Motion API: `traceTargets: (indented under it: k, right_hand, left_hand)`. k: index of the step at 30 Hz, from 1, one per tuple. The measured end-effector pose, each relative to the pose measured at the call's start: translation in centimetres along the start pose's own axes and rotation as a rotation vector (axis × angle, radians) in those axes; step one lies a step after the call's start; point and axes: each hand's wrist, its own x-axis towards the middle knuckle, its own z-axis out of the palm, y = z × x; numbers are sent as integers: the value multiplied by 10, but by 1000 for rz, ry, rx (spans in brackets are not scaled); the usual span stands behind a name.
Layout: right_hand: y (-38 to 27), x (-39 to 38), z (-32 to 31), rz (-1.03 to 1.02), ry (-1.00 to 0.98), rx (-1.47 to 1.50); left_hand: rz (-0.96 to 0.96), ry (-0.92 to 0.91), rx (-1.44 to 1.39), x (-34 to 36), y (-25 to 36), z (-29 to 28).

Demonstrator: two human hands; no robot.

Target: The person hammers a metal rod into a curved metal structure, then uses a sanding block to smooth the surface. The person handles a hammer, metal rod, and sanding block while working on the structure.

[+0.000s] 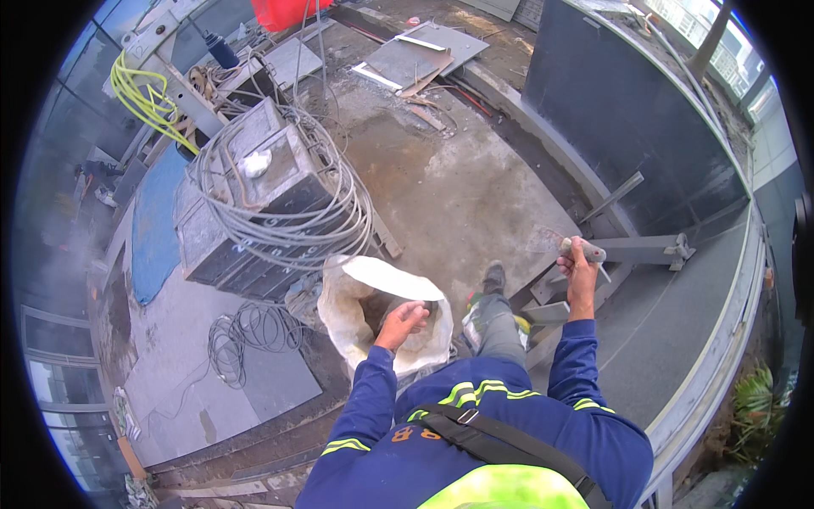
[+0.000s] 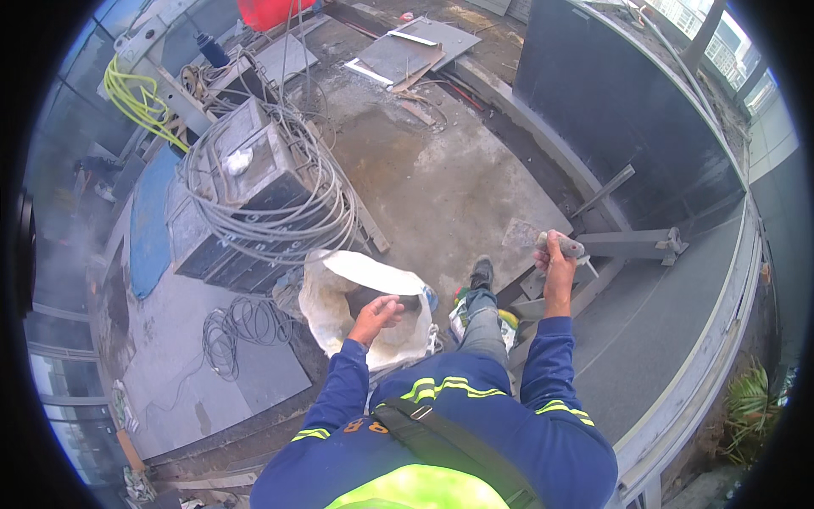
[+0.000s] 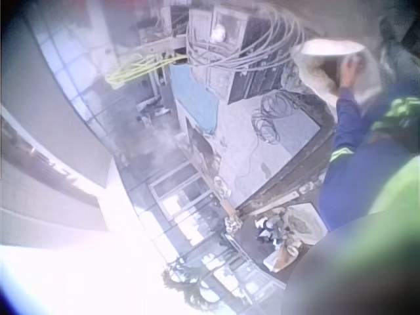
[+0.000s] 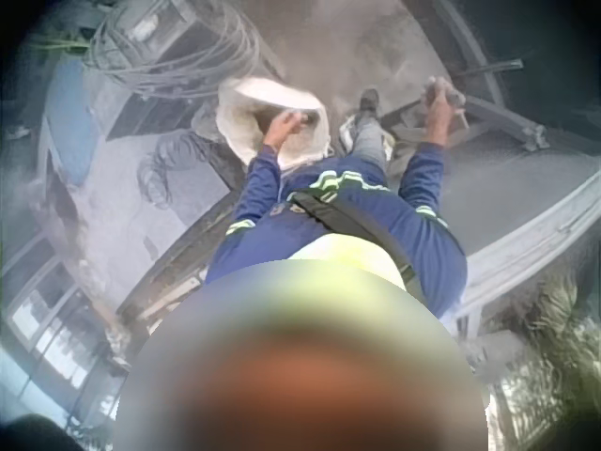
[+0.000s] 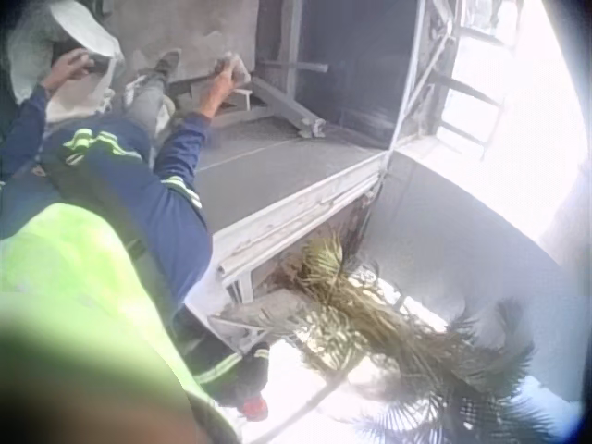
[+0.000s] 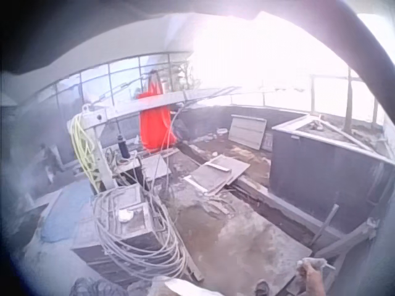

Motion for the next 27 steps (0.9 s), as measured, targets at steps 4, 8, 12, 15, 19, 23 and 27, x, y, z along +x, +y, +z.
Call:
traceTargets:
  k: [4, 8, 12, 15, 19, 23, 27]
  right_hand:
    - [-31, 160, 20, 5, 5, -110]
    - [-79, 246, 0, 158, 195, -179]
    - [-155, 326, -12, 76, 281, -113]
    - [-228, 409, 8, -41, 272, -36]
    - [-339, 534, 44, -292, 323, -57]
    - [-448, 662, 78, -583, 243, -163]
    - [-528, 786, 136, -638, 383, -301]
  left_hand:
    - [-225, 255, 183, 164, 66, 69]
    - [-186, 27, 410, 233, 94, 102]
    - [-408, 91, 235, 290, 103, 106]
    - [-546, 373, -31, 334, 111, 89]
    - [-720, 273, 261, 404, 141, 60]
    - [-738, 223, 424, 524, 199, 40]
    - [-619, 240, 325, 698, 294, 43]
